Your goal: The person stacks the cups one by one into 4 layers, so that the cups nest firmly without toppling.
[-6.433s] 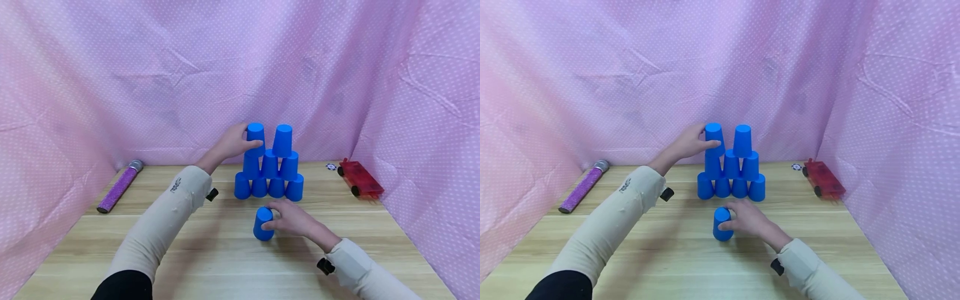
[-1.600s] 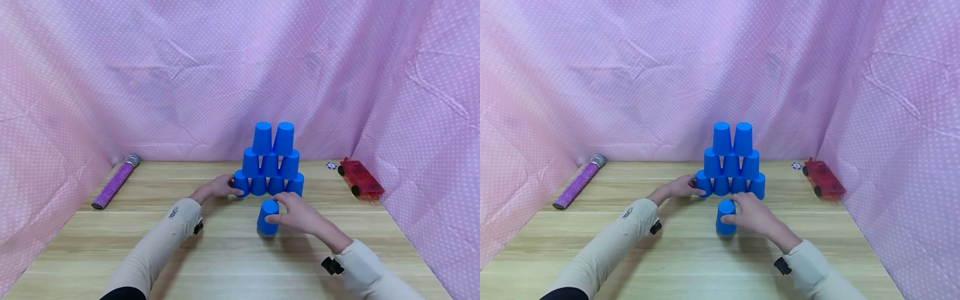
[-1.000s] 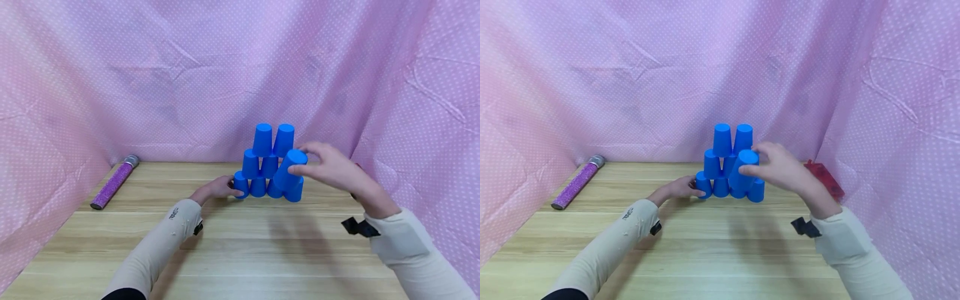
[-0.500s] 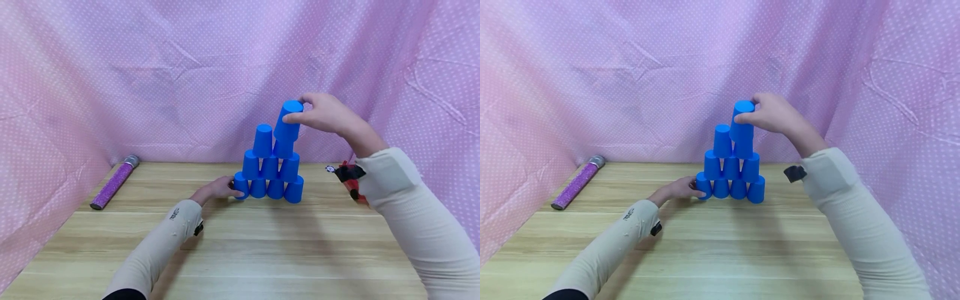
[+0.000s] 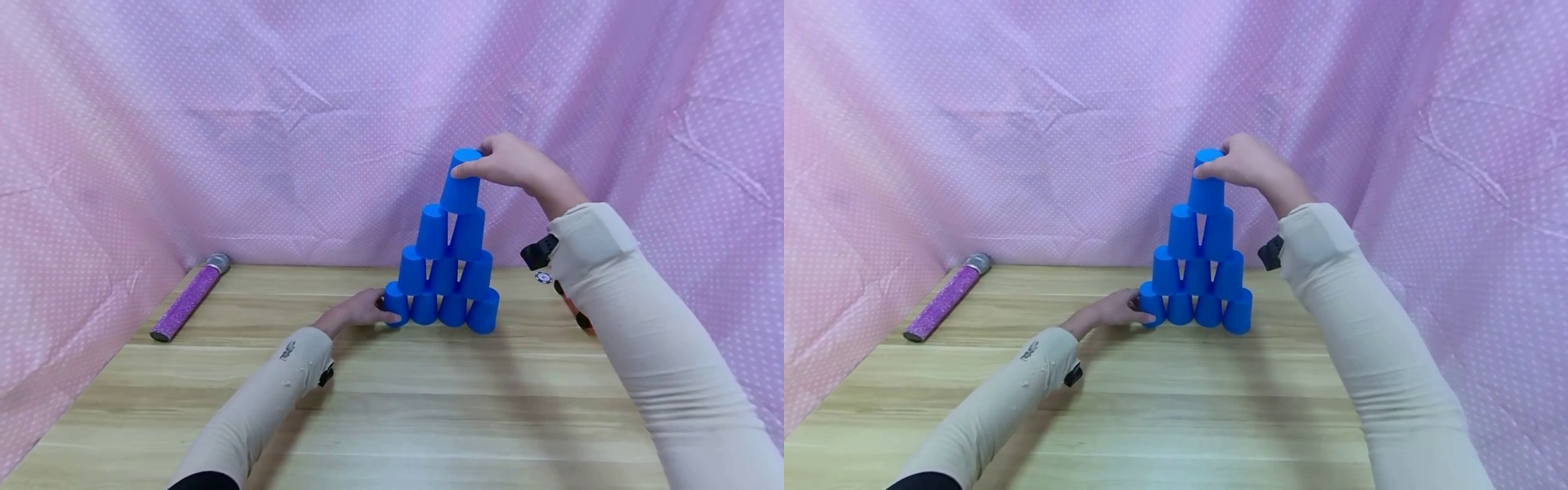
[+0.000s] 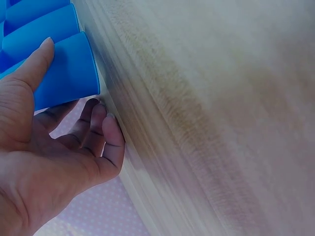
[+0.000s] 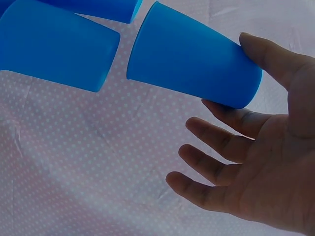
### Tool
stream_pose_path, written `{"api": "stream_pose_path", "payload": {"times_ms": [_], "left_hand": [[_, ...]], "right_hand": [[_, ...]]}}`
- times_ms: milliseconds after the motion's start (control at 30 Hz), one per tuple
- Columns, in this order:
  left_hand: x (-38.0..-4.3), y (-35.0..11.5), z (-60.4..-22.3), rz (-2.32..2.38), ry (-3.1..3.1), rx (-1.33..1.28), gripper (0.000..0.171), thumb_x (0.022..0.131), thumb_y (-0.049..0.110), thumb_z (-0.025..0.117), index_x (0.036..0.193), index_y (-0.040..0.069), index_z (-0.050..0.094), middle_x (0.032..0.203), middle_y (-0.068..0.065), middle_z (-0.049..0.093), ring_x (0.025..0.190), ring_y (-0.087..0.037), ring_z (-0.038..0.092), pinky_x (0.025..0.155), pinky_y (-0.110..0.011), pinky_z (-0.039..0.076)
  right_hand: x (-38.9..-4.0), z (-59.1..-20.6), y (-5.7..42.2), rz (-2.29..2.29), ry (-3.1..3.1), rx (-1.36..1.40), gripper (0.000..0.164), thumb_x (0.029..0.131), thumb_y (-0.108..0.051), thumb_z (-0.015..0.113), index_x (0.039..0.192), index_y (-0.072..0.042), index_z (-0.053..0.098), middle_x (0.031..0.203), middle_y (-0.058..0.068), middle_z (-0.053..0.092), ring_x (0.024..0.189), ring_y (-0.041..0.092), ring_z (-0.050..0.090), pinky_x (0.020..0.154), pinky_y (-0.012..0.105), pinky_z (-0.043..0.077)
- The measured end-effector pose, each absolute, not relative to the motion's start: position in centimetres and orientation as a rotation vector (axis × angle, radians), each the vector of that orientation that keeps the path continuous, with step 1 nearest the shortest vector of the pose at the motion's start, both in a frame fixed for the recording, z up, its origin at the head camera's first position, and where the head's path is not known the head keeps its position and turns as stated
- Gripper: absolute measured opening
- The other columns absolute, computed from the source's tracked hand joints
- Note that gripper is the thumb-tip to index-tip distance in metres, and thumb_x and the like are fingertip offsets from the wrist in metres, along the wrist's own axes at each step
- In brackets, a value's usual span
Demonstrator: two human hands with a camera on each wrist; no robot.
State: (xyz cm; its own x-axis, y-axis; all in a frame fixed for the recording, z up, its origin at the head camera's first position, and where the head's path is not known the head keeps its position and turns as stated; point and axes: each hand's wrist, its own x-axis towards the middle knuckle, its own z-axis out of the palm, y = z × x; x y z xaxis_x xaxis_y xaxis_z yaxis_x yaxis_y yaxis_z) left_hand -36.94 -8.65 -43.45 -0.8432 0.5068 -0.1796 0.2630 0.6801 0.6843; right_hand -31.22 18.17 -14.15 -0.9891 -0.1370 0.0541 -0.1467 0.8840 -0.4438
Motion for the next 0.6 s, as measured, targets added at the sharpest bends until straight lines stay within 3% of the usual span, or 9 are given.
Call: {"api": "stream_pose_path", "payload": {"times_ms": [600], "left_hand": [[-36.6,-9.0,-43.2,0.935,2.546,0.601,0.062,0.092,0.043,0.071,0.142,0.013,0.049,0.138,-0.011,0.060,0.126,-0.030,0.057,0.111,-0.053,0.044]], "right_hand": [[-32.7,-14.5,17.4,0.713,-3.068,0.205,0.083,0.095,-0.053,0.056,0.152,0.003,0.034,0.153,0.030,0.040,0.142,0.050,0.038,0.112,0.068,0.035]]}}
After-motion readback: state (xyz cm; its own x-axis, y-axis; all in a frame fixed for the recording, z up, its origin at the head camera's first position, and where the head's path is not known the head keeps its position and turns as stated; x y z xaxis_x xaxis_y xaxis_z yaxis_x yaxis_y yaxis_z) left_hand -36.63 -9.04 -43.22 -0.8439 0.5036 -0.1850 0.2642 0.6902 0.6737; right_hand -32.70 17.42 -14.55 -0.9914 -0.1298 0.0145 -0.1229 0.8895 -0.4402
